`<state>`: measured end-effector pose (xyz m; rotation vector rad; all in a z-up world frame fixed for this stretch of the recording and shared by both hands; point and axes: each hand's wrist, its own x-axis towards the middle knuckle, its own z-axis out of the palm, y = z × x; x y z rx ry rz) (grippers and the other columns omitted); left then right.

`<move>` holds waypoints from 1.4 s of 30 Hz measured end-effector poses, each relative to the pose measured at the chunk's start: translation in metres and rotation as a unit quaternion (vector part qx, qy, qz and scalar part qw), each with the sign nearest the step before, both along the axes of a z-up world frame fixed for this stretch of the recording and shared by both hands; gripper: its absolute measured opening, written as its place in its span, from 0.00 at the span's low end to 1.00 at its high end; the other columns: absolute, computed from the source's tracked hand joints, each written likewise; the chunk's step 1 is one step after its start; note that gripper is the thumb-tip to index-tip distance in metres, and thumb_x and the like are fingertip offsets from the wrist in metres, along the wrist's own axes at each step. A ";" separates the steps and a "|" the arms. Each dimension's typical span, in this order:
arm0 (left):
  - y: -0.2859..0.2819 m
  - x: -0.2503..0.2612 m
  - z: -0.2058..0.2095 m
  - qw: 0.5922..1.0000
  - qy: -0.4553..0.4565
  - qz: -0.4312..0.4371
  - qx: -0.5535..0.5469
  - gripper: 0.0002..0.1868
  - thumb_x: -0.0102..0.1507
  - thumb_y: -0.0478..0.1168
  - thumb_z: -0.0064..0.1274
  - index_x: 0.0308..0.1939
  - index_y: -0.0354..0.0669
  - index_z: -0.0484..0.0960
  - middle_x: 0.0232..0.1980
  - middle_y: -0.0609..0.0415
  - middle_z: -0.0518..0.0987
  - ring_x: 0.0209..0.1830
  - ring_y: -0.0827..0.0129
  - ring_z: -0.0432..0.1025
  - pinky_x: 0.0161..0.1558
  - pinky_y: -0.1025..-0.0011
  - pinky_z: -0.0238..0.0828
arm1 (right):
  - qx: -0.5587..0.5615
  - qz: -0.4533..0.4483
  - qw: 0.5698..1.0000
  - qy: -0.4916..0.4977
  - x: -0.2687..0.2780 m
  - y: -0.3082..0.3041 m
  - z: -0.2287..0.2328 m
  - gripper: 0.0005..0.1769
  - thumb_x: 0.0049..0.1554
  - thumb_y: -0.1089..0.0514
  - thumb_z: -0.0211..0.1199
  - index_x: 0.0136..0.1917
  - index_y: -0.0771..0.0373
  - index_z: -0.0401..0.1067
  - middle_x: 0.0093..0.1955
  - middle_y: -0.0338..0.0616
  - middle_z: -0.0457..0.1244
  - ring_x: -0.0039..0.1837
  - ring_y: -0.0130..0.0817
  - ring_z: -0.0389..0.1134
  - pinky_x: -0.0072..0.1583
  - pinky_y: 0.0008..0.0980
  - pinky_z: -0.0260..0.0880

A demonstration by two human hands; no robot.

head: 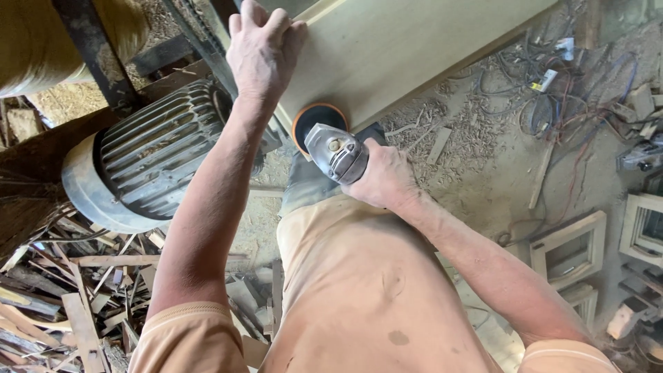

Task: The person uses an angle grinder with a sanding disc to smooth the surface of a rectangular wooden board. They hold the board with one hand and move the grinder across the surface repeatedly, then place the board on a stack and continue sanding.

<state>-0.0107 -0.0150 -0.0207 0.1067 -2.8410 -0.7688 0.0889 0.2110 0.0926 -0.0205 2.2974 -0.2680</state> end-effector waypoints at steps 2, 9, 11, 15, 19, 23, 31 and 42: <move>0.002 0.001 0.000 1.000 0.005 0.003 0.004 0.21 0.71 0.58 0.54 0.33 0.50 0.71 0.40 0.54 0.64 0.36 0.60 0.61 0.16 0.63 0.65 | -0.023 -0.008 1.000 0.004 -0.014 0.007 0.008 0.45 0.34 0.25 0.79 0.49 0.60 0.69 0.42 0.51 0.70 0.46 0.50 0.72 0.51 0.46 0.70; 0.003 0.003 0.001 0.998 0.056 0.011 -0.017 0.21 0.74 0.57 0.47 0.32 0.50 0.71 0.40 0.56 0.61 0.36 0.63 0.59 0.13 0.69 0.63 | 0.037 -0.136 0.986 -0.093 -0.085 0.033 0.051 0.26 0.46 0.47 0.74 0.54 0.57 0.70 0.42 0.39 0.68 0.39 0.32 0.70 0.39 0.29 0.74; 0.004 0.003 0.000 0.998 0.061 0.016 -0.024 0.21 0.74 0.57 0.49 0.31 0.51 0.70 0.39 0.57 0.60 0.36 0.64 0.59 0.13 0.70 0.63 | 0.049 -0.154 0.982 -0.098 -0.101 0.057 0.047 0.29 0.49 0.44 0.73 0.56 0.60 0.68 0.42 0.40 0.67 0.36 0.33 0.71 0.36 0.29 0.74; 0.006 0.005 0.005 0.996 0.078 0.027 -0.012 0.20 0.71 0.52 0.56 0.29 0.51 0.69 0.38 0.59 0.60 0.35 0.64 0.58 0.13 0.68 0.61 | 0.068 -0.260 0.958 -0.102 -0.137 0.076 0.070 0.21 0.52 0.54 0.69 0.56 0.61 0.69 0.44 0.47 0.69 0.36 0.40 0.74 0.36 0.33 0.75; 0.004 0.005 0.005 0.997 0.071 0.035 -0.015 0.15 0.67 0.49 0.60 0.29 0.53 0.74 0.38 0.59 0.61 0.35 0.63 0.60 0.14 0.68 0.60 | -0.007 -0.267 0.963 -0.037 -0.159 0.134 0.056 0.23 0.48 0.57 0.71 0.57 0.60 0.71 0.47 0.44 0.68 0.36 0.37 0.71 0.37 0.34 0.75; 0.003 0.005 0.006 0.997 0.075 0.017 -0.014 0.15 0.70 0.53 0.56 0.33 0.53 0.76 0.39 0.59 0.62 0.36 0.63 0.61 0.15 0.68 0.61 | -0.020 -0.297 0.955 0.002 -0.178 0.186 0.052 0.20 0.52 0.60 0.70 0.57 0.58 0.70 0.52 0.43 0.66 0.47 0.37 0.69 0.44 0.38 0.74; 0.001 0.003 0.011 0.997 0.081 0.008 0.007 0.15 0.71 0.51 0.53 0.32 0.52 0.76 0.38 0.58 0.62 0.35 0.65 0.61 0.16 0.70 0.61 | -0.052 -0.253 0.966 0.012 -0.165 0.143 0.055 0.20 0.54 0.64 0.67 0.58 0.59 0.65 0.51 0.43 0.63 0.47 0.40 0.69 0.43 0.43 0.77; 0.001 0.003 -0.008 1.000 0.018 0.007 0.006 0.23 0.72 0.63 0.46 0.33 0.52 0.70 0.39 0.57 0.62 0.38 0.65 0.60 0.16 0.67 0.70 | 0.012 -0.090 0.995 -0.047 -0.065 0.043 0.032 0.31 0.43 0.43 0.76 0.55 0.58 0.73 0.46 0.42 0.69 0.43 0.34 0.71 0.42 0.32 0.73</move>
